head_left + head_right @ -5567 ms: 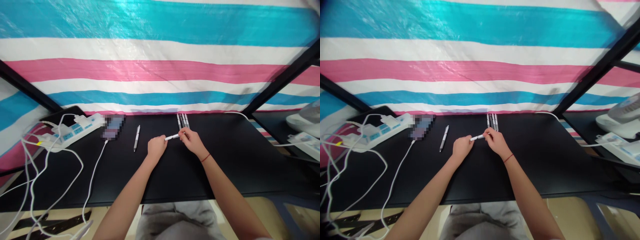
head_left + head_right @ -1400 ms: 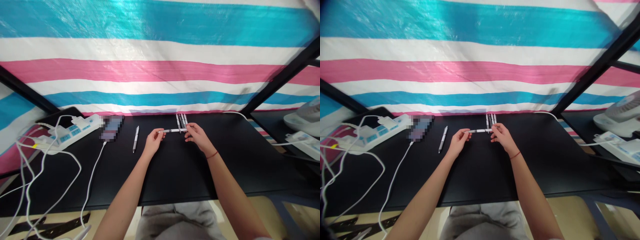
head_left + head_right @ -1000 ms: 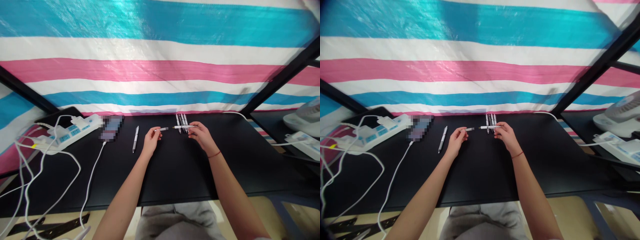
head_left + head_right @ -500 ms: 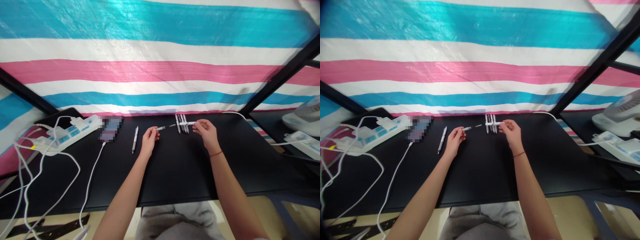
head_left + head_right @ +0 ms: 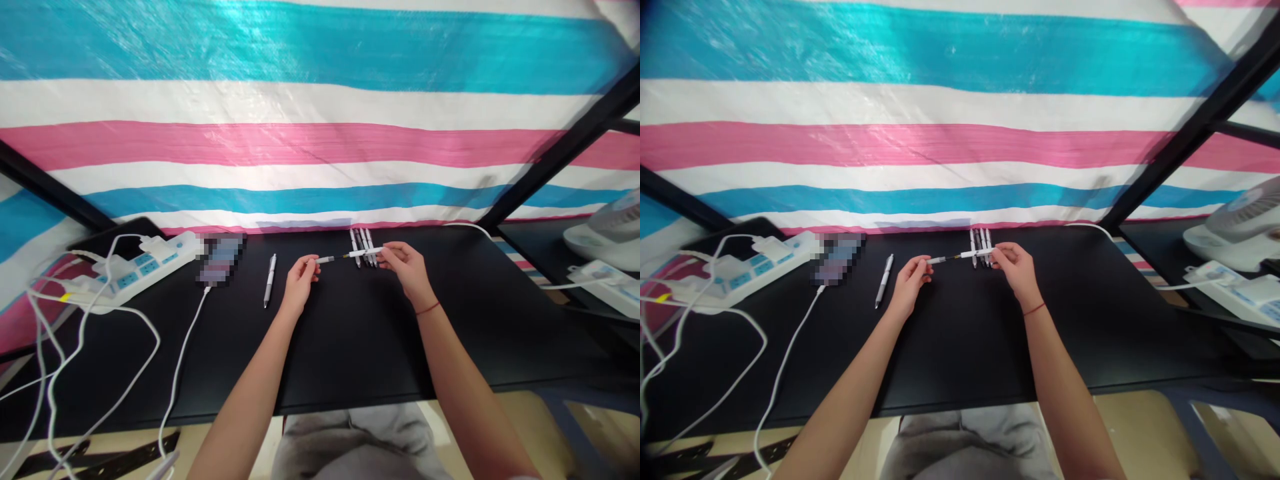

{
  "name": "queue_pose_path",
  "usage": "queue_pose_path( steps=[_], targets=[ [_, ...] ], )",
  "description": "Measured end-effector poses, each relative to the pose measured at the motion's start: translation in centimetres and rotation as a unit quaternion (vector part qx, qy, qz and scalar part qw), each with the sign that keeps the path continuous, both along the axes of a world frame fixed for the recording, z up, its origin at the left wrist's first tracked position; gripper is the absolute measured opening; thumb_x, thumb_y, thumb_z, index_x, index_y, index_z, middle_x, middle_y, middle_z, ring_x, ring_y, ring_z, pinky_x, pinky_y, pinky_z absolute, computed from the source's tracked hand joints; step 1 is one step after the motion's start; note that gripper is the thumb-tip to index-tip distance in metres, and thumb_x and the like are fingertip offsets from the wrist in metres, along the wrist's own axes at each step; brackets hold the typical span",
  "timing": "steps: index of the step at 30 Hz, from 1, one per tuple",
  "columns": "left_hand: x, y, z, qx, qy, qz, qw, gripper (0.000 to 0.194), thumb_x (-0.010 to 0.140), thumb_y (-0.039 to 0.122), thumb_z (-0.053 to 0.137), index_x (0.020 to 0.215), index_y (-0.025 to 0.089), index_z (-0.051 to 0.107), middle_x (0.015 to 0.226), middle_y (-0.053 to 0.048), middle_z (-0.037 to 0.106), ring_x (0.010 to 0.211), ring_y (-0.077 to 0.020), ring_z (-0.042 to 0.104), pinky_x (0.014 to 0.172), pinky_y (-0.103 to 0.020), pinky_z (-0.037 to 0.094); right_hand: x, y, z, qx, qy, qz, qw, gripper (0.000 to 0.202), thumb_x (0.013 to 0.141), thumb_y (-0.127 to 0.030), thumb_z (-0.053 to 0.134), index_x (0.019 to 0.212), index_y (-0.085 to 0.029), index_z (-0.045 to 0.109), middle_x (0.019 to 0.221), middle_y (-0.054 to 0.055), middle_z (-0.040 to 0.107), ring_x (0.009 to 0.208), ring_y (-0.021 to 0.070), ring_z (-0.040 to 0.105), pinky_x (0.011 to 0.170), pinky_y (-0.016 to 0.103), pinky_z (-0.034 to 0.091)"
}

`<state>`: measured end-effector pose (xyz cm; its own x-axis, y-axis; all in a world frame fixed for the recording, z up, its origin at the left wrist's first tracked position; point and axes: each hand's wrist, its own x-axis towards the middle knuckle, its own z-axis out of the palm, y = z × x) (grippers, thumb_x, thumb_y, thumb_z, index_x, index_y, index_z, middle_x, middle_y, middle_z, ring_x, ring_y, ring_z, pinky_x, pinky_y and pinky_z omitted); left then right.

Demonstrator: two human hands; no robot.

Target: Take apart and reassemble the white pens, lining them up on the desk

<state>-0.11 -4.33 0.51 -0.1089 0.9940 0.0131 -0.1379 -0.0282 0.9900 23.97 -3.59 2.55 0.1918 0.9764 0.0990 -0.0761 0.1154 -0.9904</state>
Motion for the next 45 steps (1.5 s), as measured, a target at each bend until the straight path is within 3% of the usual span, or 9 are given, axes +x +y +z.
queue_pose_path(
  steps=[8, 24, 29, 34, 40, 45],
  targets=[
    [0.15, -0.11, 0.30, 0.005, 0.025, -0.021, 0.999, 0.039, 0.075, 0.043, 0.068, 0.104, 0.018, 0.064, 0.088, -0.006, 0.068, 0.074, -0.0140, 0.061, 0.063, -0.025, 0.047, -1.04, -0.28, -0.16, -0.003, -0.002, 0.064, 0.998, 0.035, 0.071, -0.045, 0.075, 0.092, -0.019, 0.064, 0.079, 0.005, 0.071, 0.076, 0.0191, 0.070, 0.067, 0.031, 0.057],
    [0.18, -0.24, 0.55, -0.012, 0.027, -0.031, 0.999, 0.035, 0.070, 0.046, 0.073, 0.087, 0.016, 0.067, 0.079, -0.005, 0.070, 0.069, -0.0141, 0.062, 0.066, -0.027, 0.048, -0.83, -0.17, -0.06, 0.010, 0.045, 0.032, 0.998, 0.034, 0.071, -0.047, 0.076, 0.090, -0.020, 0.066, 0.082, 0.004, 0.071, 0.083, 0.0212, 0.071, 0.077, 0.036, 0.059],
    [0.15, -0.17, 0.46, -0.019, 0.027, -0.027, 0.999, 0.036, 0.070, 0.047, 0.073, 0.088, 0.016, 0.067, 0.080, -0.005, 0.070, 0.069, -0.0140, 0.062, 0.066, -0.028, 0.048, -0.85, -0.31, 0.01, 0.004, 0.043, 0.062, 0.997, 0.034, 0.073, -0.049, 0.073, 0.092, -0.020, 0.066, 0.086, 0.005, 0.072, 0.084, 0.0220, 0.072, 0.077, 0.037, 0.059],
    [0.12, -0.14, 0.32, -0.011, 0.017, -0.030, 0.999, 0.038, 0.069, 0.048, 0.073, 0.088, 0.016, 0.066, 0.078, -0.005, 0.069, 0.068, -0.0137, 0.061, 0.065, -0.028, 0.047, -0.84, -0.39, 0.01, 0.016, 0.003, 0.056, 0.998, 0.032, 0.076, -0.049, 0.070, 0.088, -0.020, 0.065, 0.081, 0.005, 0.072, 0.080, 0.0205, 0.071, 0.070, 0.033, 0.059],
    [0.13, 0.01, -0.21, 0.011, 0.027, -0.022, 0.999, 0.038, 0.071, 0.047, 0.071, 0.090, 0.015, 0.064, 0.080, -0.005, 0.068, 0.068, -0.0132, 0.061, 0.063, -0.026, 0.047, -0.56, -0.26, 0.01, 0.039, -0.108, 0.045, 0.992, 0.036, 0.082, -0.052, 0.062, 0.071, -0.017, 0.061, 0.063, 0.003, 0.066, 0.059, 0.0137, 0.064, 0.058, 0.026, 0.053],
    [0.21, 0.06, -0.36, 0.014, 0.028, -0.008, 0.999, 0.035, 0.073, 0.044, 0.070, 0.092, 0.015, 0.063, 0.081, -0.005, 0.068, 0.066, -0.0120, 0.059, 0.062, -0.025, 0.046, -0.65, -0.26, 0.07, 0.014, -0.058, 0.076, 0.995, 0.036, 0.080, -0.050, 0.065, 0.097, -0.019, 0.061, 0.084, 0.006, 0.072, 0.069, 0.0181, 0.070, 0.059, 0.028, 0.055]
  ],
)
